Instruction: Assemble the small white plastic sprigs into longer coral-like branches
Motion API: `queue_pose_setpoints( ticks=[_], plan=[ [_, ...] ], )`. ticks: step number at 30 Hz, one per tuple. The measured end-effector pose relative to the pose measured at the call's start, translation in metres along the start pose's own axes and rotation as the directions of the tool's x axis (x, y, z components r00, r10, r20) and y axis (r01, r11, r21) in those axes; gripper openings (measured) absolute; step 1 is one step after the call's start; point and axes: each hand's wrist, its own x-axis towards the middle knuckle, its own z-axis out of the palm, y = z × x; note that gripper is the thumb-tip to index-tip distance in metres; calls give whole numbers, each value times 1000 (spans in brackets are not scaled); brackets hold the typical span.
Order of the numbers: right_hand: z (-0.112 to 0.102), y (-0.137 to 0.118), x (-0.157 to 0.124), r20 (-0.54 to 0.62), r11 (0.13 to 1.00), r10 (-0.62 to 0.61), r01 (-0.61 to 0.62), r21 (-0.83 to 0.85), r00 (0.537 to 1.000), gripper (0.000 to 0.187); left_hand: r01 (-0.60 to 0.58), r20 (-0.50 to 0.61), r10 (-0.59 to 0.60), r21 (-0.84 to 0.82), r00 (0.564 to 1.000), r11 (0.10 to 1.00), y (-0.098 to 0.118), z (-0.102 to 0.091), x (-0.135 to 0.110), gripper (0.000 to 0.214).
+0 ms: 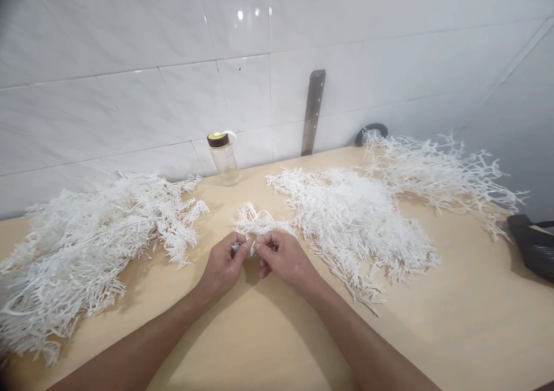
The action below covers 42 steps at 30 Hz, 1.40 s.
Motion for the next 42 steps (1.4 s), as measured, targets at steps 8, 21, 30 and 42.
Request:
queue_pose_setpoints(
  ticks=[8,21,30,42],
  plan=[
    [5,-2,-2,-17,992,-45,43,-115,999,12,28,20,-28,-27,999,999,1,0,0,27],
    [5,-3,-1,35,999,-1,0,48,999,14,101,43,-97,-124,994,987,-1,-1,2,32],
    [9,-1,0,-30,1000,-14,13,-15,999,11,78,23,-76,-109,997,991,-1,-1,3,29],
    [12,0,1,-78,997,-10,4,-82,997,10,41,-21,-43,-74,999,996,-7,3,3,26]
  ],
)
